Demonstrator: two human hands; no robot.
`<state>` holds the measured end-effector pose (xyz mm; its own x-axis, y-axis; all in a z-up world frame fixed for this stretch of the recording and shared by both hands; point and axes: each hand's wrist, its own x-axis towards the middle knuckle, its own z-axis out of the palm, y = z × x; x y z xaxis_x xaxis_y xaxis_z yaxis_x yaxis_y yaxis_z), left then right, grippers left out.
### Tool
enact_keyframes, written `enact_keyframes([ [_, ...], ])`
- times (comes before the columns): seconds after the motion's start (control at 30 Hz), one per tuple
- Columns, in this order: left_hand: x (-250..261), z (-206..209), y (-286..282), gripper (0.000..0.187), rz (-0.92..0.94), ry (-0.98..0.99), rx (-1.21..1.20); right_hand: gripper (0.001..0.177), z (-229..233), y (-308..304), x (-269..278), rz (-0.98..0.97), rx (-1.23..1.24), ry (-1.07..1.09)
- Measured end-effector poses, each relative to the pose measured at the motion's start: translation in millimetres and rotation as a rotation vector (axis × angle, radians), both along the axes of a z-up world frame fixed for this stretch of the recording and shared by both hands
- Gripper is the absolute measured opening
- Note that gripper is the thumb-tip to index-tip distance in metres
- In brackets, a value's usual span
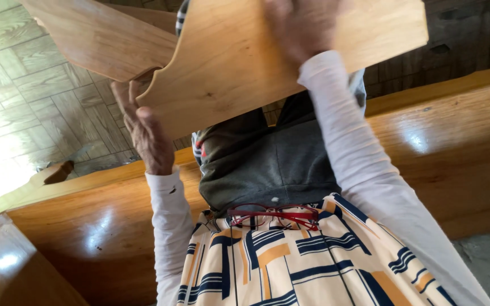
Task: Sanding a wooden furniture component with sandpaper to smooth the surface.
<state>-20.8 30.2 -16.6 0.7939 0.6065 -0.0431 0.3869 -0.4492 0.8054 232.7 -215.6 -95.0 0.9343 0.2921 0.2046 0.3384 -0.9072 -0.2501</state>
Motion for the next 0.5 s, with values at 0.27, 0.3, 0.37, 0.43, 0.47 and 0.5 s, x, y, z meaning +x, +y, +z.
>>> enact_keyframes([
  [0.27,-25.9,-34.9,20.2,0.074,0.020,-0.287,-0.298,0.100,87.4,146.2,-154.3,0.580,-0.211,-0.100],
  [0.3,-33.6,-44.0,25.8,0.072,0.034,-0.174,-0.286,0.093,75.3,147.0,-163.8,0.671,-0.055,0.011],
  [0.37,-33.8,-40.8,22.3,0.070,0.046,-0.059,-0.277,0.086,63.8,144.2,-159.4,0.755,0.099,0.126],
  [0.43,-19.1,-12.9,7.6,0.075,-0.030,-0.210,-0.284,0.073,67.6,141.0,-131.4,0.827,0.327,0.120],
  [0.47,-13.8,-6.5,5.8,0.075,-0.030,-0.213,-0.280,0.073,75.6,131.5,-109.5,0.830,0.329,0.116],
  [0.5,-8.4,0.3,3.7,0.073,-0.029,-0.007,-0.073,0.079,84.1,121.7,-87.5,0.770,0.183,0.129],
])
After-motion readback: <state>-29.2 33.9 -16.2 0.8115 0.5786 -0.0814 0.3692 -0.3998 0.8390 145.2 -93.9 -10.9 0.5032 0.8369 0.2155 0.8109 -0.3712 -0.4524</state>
